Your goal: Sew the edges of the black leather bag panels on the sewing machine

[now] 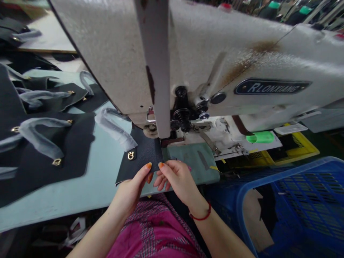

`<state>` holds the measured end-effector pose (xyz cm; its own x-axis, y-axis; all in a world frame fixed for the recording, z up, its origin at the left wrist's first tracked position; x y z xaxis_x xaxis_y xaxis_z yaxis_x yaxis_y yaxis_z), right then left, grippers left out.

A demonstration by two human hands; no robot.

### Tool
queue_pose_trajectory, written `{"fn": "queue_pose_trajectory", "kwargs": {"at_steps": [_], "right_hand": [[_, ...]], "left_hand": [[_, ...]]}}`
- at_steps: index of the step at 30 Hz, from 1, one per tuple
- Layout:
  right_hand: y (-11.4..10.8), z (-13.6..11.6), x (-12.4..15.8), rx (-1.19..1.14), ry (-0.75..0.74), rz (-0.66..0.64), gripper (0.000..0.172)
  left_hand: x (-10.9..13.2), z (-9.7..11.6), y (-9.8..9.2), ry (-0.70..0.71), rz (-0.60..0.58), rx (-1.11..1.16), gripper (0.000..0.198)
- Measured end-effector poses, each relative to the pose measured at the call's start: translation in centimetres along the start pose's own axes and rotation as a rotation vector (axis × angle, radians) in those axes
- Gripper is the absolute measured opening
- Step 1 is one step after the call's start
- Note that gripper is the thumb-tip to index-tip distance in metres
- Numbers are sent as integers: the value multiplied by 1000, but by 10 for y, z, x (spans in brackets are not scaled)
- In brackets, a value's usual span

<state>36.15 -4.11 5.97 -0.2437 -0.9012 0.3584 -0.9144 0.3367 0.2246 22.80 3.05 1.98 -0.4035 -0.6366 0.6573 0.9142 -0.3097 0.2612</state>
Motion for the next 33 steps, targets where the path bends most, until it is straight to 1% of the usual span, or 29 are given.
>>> {"fn": "queue_pose_trajectory", "kwargs": {"at_steps": [5, 9, 12, 17, 24, 33], "right_hand": [[3, -3, 1, 23, -89, 71, 37], [4, -4, 3, 26, -95, 97, 34], [4, -4, 1, 35, -100, 112, 34], [3, -5, -7, 25, -115, 108, 35], [1, -9, -22, -9, -129, 114, 36], [2, -13, -44, -21, -137, 104, 34]], "left_hand": [[2, 2, 3, -1, 29, 8, 40], [5, 5, 8, -40, 9, 61, 38], [4, 6, 8, -65, 9, 92, 37], [-4, 9, 6, -47, -7, 87, 36], [-15, 25, 12, -13, -100, 96, 37], [-36, 40, 10, 65, -111, 3, 37]]}}
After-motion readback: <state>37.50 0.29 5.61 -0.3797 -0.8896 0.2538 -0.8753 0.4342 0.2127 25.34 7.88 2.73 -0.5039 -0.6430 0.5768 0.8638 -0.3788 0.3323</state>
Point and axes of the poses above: each hand's wrist, its own x-axis away from the middle knuckle, its own y-axis out of the palm, z = x × y, the point moved 3 cm from there along -x, towards the middle knuckle, and after that the axes turned 3 degrees about -z, right-handed, at the moved point
